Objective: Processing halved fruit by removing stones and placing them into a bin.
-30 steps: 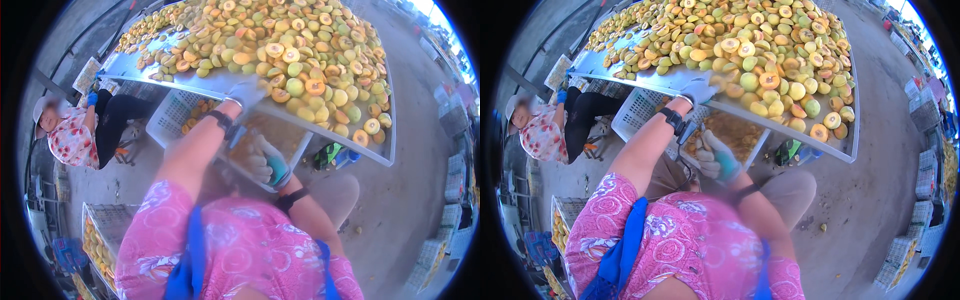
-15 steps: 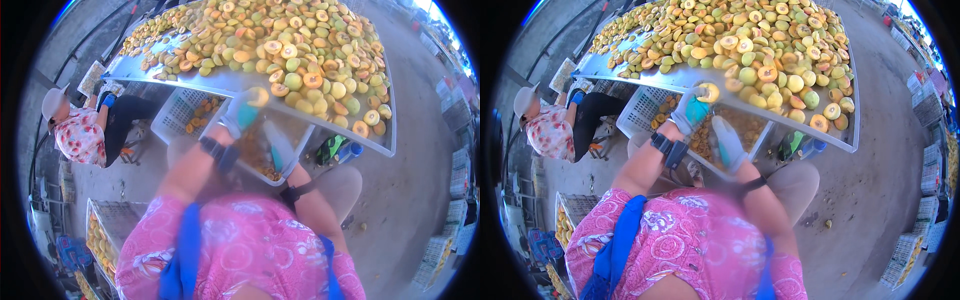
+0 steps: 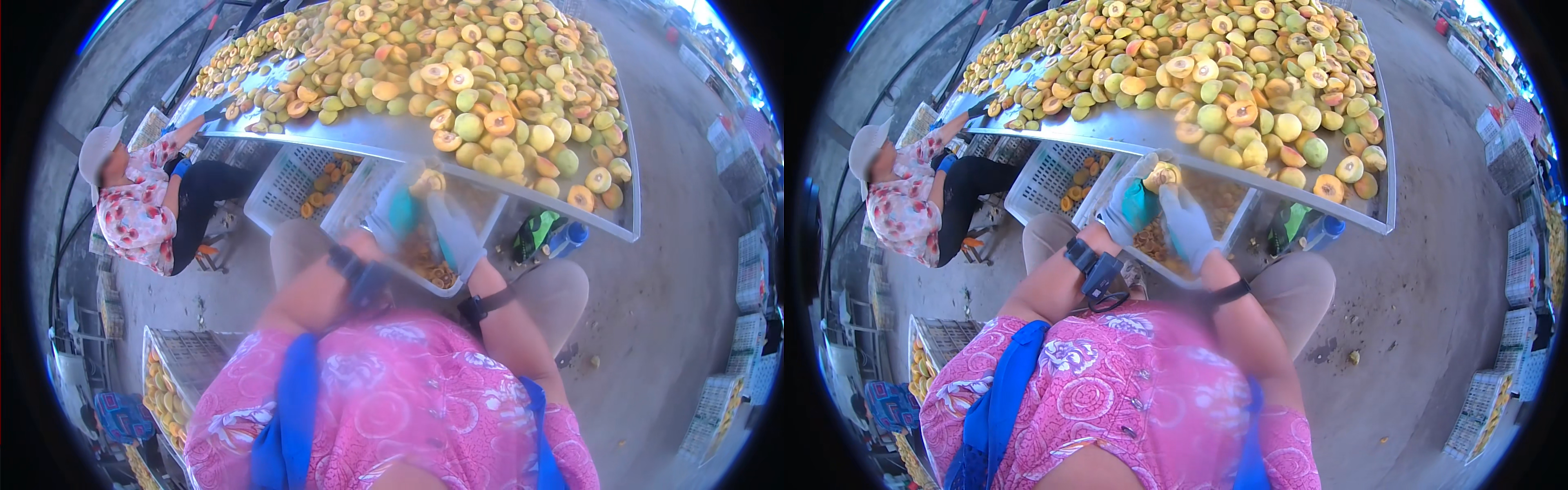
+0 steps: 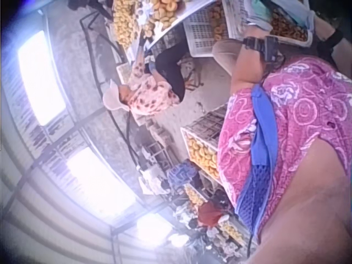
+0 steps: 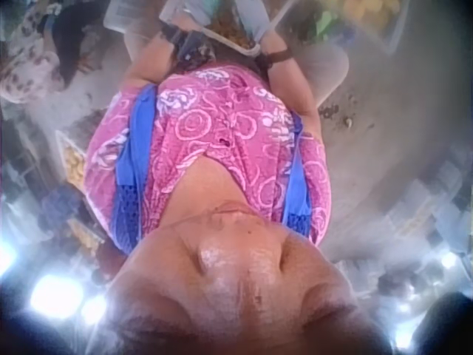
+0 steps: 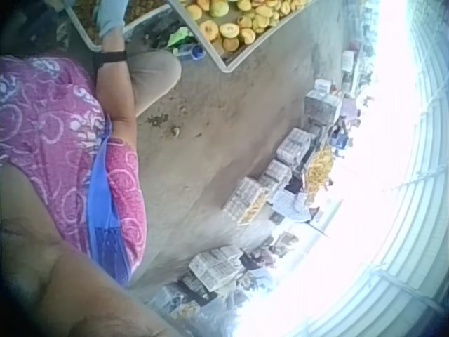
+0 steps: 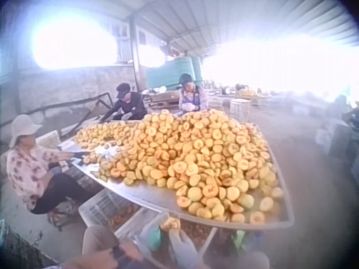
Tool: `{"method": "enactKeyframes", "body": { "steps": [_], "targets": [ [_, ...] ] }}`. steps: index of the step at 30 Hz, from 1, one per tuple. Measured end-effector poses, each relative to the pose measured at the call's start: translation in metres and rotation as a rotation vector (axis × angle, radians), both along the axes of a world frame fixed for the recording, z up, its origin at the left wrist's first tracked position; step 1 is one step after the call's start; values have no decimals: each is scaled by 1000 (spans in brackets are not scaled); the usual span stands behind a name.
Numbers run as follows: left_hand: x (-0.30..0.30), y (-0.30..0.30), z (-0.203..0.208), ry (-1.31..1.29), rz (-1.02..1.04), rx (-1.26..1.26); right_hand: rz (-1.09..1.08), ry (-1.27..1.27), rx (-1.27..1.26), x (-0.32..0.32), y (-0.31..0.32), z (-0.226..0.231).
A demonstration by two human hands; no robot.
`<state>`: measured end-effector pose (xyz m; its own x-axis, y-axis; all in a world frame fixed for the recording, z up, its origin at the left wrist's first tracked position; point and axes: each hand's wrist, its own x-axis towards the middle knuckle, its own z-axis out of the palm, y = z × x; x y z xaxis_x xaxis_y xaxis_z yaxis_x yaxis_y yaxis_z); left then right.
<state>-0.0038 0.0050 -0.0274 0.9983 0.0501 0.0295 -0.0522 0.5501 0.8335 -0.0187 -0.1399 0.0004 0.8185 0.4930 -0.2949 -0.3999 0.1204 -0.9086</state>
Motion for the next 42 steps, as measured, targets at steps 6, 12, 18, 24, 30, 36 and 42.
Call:
{"method": "enactKeyframes", "body": {
  "steps": [6,12,18,24,30,36,42],
  "targets": [
    [7,3,-14,-35,103,274,48,65,-24,-4,0,6],
    [7,-4,4,69,120,160,152,134,67,-4,-3,-1],
    [1,-2,17,135,138,298,213,247,176,-7,-1,1],
    [-11,-11,42,213,105,246,377,385,371,0,-7,-15],
    [-6,14,31,211,10,525,297,407,326,-6,5,-9],
    [-2,30,16,146,-101,613,504,594,444,-2,1,-13],
    [-9,43,16,146,-113,552,647,821,764,-3,10,-22]
  ]
}}
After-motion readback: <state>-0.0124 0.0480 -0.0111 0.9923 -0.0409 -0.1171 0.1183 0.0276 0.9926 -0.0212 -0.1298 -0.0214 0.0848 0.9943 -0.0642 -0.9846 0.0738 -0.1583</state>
